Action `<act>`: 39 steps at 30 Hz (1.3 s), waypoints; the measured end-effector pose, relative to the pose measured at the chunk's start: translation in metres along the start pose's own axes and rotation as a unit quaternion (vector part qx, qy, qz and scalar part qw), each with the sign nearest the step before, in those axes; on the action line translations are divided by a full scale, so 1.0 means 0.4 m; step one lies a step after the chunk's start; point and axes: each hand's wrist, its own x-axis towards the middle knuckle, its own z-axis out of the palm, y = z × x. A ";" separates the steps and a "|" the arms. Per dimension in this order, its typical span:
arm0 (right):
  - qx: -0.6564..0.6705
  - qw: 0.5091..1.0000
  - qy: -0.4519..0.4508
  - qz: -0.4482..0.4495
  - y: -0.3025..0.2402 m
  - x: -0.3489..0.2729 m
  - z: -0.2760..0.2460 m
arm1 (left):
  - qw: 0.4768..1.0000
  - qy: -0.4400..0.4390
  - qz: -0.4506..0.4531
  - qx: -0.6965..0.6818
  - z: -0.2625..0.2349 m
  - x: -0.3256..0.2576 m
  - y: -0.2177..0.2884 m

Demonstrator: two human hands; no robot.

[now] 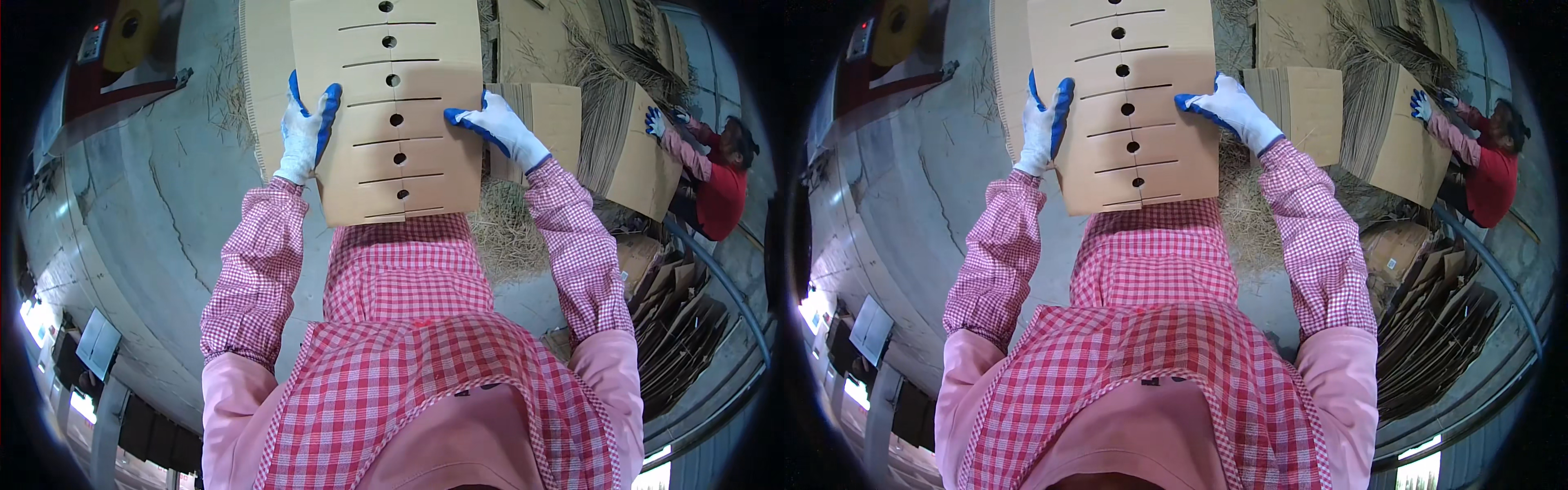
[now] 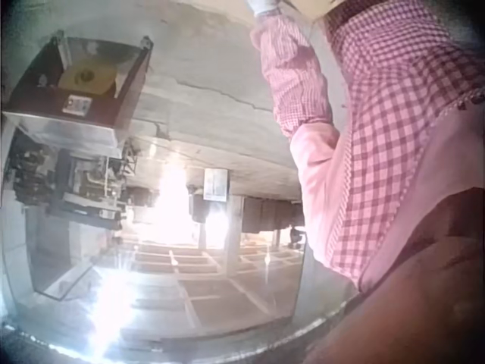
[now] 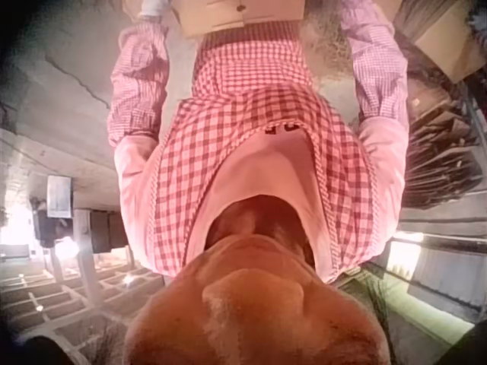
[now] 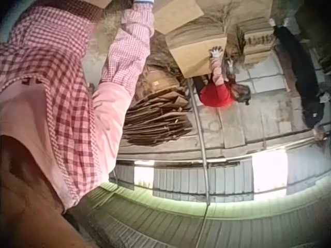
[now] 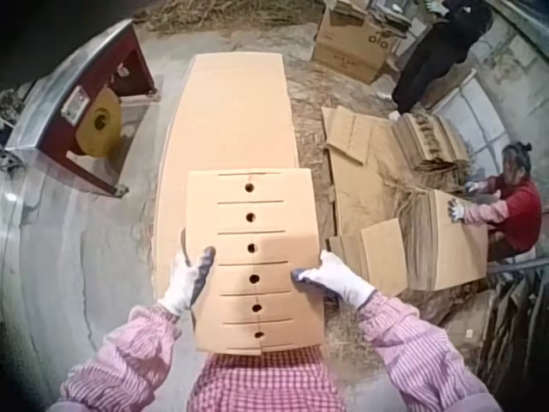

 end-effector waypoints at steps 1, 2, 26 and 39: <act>0.015 1.000 -0.005 0.005 0.001 -0.002 0.002 | 0.999 -0.006 -0.033 0.009 -0.002 -0.002 0.000; 0.030 0.999 -0.008 0.010 -0.002 -0.005 -0.001 | 0.998 -0.013 -0.065 0.018 0.001 -0.004 0.007; 0.161 0.946 0.226 0.167 0.801 -0.132 -0.145 | 0.928 -0.370 0.025 0.050 0.581 -0.444 0.281; -0.041 0.963 0.233 0.129 1.274 0.186 -0.596 | 0.925 -0.182 -0.214 0.254 1.311 -0.263 -0.135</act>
